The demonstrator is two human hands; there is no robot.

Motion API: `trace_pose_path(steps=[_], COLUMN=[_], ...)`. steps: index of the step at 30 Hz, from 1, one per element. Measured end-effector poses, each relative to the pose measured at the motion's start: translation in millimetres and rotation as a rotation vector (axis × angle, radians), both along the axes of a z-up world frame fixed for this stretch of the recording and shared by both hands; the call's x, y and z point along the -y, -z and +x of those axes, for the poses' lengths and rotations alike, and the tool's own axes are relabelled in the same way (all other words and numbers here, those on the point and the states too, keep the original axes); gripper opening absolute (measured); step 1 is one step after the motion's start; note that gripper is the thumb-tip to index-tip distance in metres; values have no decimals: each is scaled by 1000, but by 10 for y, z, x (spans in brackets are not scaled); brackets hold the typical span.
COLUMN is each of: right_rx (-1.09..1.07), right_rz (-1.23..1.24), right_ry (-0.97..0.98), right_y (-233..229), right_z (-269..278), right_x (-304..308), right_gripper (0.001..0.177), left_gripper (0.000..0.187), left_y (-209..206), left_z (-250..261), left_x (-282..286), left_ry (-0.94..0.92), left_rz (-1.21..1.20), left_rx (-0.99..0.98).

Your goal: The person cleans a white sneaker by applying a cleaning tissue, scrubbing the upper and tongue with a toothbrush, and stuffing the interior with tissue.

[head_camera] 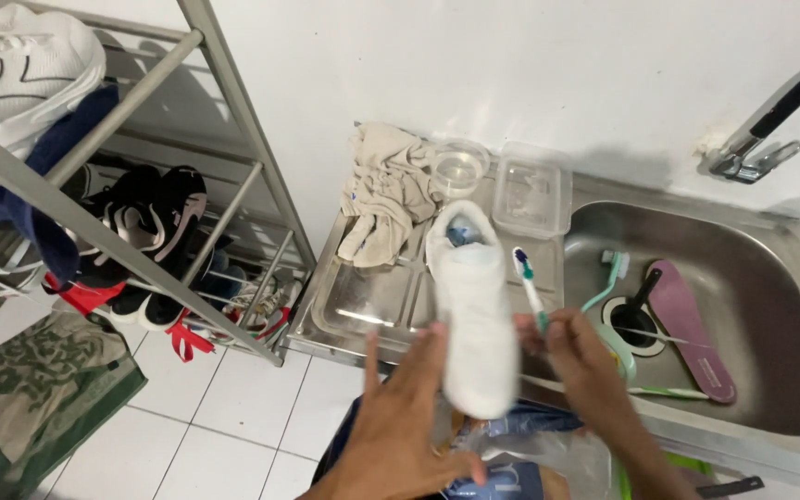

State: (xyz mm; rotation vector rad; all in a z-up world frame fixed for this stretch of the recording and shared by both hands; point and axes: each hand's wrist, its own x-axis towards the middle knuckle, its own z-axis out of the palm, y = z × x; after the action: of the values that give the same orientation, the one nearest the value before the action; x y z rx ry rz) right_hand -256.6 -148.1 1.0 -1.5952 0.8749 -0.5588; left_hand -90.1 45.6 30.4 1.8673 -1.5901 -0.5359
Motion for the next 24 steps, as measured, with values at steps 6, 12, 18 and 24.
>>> trace_pose_path(steps=[6, 12, 18, 24], right_rx=[-298, -188, -260, -209], right_rz=[-222, -243, -529, -194], right_ry=[154, 245, 208, 302], right_y=[-145, -93, 43, -110], right_z=[-341, -568, -616, -451], right_x=[291, 279, 437, -2], right_gripper=[24, 25, 13, 17], left_gripper=[111, 21, 114, 105], left_y=[205, 35, -220, -1], left_z=[114, 787, 1136, 1277], left_x=[187, 631, 1059, 1248], left_ry=[236, -246, 157, 296], left_rz=[-131, -355, 67, -29], left_rx=[-9, -113, -19, 3])
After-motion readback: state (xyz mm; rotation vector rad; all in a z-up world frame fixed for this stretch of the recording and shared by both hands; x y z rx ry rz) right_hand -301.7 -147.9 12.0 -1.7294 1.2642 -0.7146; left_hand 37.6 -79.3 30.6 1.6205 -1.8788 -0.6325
